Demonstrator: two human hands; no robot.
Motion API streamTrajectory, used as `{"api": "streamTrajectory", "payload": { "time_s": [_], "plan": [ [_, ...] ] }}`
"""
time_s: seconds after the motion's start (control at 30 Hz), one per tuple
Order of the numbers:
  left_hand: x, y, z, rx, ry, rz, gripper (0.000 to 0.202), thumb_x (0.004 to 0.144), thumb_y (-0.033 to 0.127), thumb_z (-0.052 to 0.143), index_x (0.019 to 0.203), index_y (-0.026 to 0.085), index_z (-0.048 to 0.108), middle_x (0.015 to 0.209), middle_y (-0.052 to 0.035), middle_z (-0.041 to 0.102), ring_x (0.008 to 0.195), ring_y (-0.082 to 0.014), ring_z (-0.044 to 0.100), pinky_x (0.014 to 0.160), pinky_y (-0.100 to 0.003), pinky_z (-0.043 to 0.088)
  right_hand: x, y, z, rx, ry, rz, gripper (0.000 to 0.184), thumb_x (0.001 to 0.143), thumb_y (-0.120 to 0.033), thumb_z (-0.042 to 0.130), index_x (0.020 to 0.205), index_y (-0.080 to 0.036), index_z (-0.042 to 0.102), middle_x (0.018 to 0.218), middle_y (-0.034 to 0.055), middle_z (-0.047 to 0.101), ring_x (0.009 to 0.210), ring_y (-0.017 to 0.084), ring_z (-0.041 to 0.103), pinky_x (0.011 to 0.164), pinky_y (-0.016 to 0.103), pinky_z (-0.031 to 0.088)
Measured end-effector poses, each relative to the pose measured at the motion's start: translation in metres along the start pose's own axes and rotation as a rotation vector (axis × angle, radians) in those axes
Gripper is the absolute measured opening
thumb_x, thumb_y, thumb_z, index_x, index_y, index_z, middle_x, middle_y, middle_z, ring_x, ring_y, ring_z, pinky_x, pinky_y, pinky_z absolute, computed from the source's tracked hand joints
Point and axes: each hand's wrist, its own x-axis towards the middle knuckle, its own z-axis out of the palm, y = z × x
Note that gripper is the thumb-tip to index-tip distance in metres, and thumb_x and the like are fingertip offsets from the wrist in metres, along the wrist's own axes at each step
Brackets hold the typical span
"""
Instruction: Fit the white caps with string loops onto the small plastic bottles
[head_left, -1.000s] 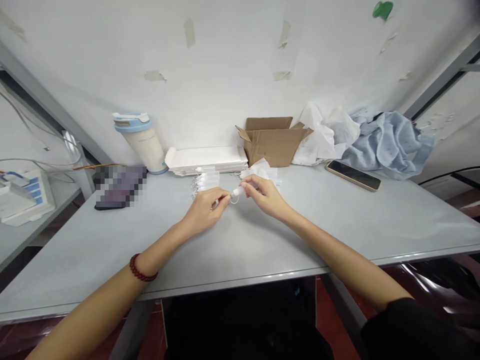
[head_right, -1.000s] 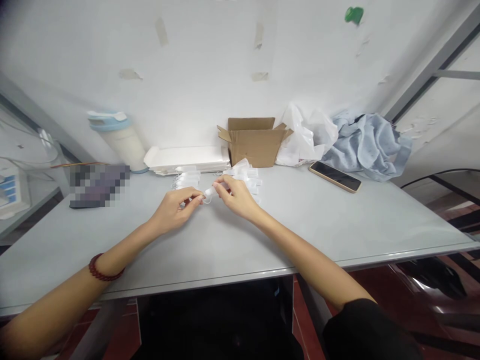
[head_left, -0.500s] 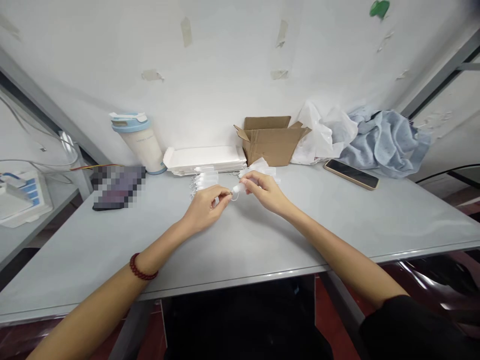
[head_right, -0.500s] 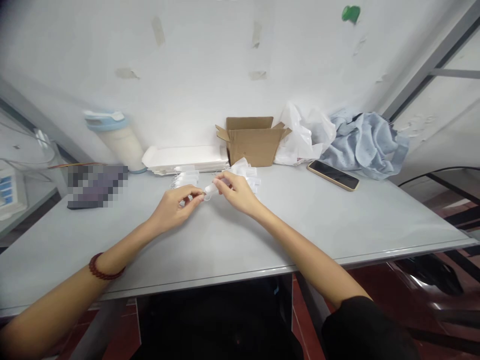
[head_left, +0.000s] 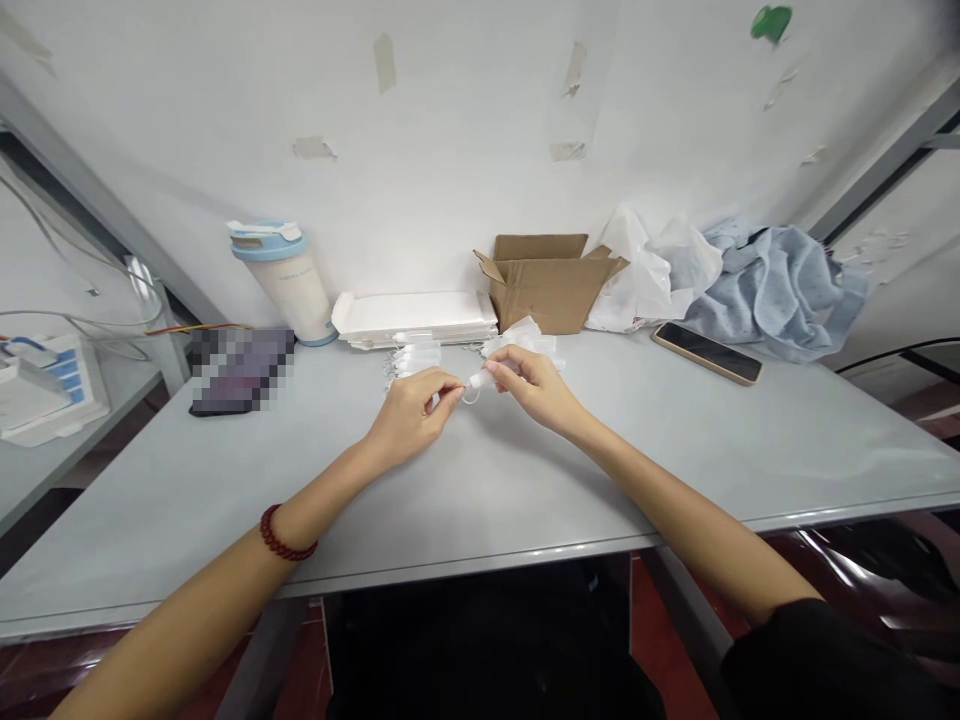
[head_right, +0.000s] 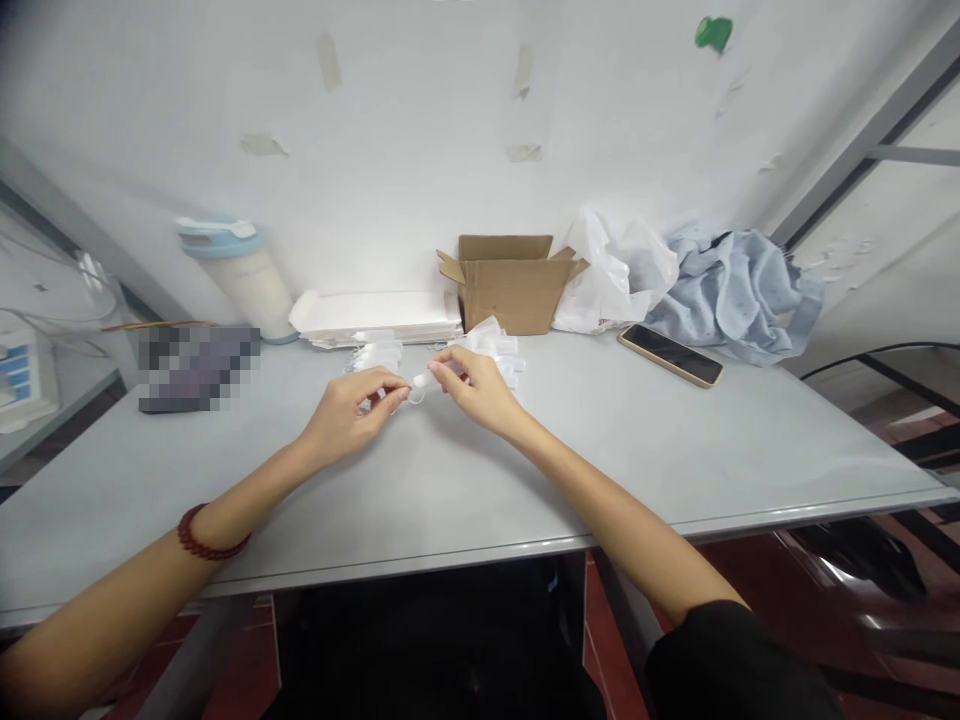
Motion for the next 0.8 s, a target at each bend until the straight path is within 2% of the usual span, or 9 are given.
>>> {"api": "streamTrajectory", "payload": {
  "time_s": [0.17, 0.53, 0.8],
  "plan": [
    [-0.002, 0.0013, 0.0007, 0.012, 0.014, 0.043, 0.017, 0.088, 0.019, 0.05, 0.08, 0.016, 0.064, 0.074, -0.0035, 0.065, 0.063, -0.0124, 0.054, 0.056, -0.024, 0.04, -0.002, 0.001, 0.0026, 0.016, -0.014, -0.005, 0.022, 0.088, -0.035, 0.049, 0.086, -0.016, 0.059, 0.065, -0.0012, 0.054, 0.063, 0.011, 0.052, 0.06, 0.024, 0.039],
    [-0.001, 0.0026, 0.0004, 0.038, 0.009, 0.048, 0.017, 0.089, 0.02, 0.048, 0.081, 0.016, 0.063, 0.074, -0.0033, 0.064, 0.062, -0.0128, 0.053, 0.056, -0.025, 0.04, -0.0012, -0.0001, 0.0007, 0.004, -0.028, 0.005, 0.022, 0.088, -0.036, 0.048, 0.086, -0.016, 0.058, 0.065, -0.0012, 0.055, 0.061, 0.011, 0.051, 0.06, 0.025, 0.039],
    [0.0036, 0.0005, -0.0028, 0.076, -0.022, 0.029, 0.016, 0.086, 0.024, 0.054, 0.095, 0.015, 0.064, 0.081, -0.0038, 0.066, 0.069, -0.0142, 0.058, 0.057, -0.024, 0.044, 0.0031, 0.0026, -0.0006, 0.086, 0.009, 0.013, 0.033, 0.086, -0.047, 0.052, 0.081, -0.016, 0.059, 0.061, -0.0022, 0.053, 0.056, 0.01, 0.046, 0.056, 0.024, 0.036]
  ]
}}
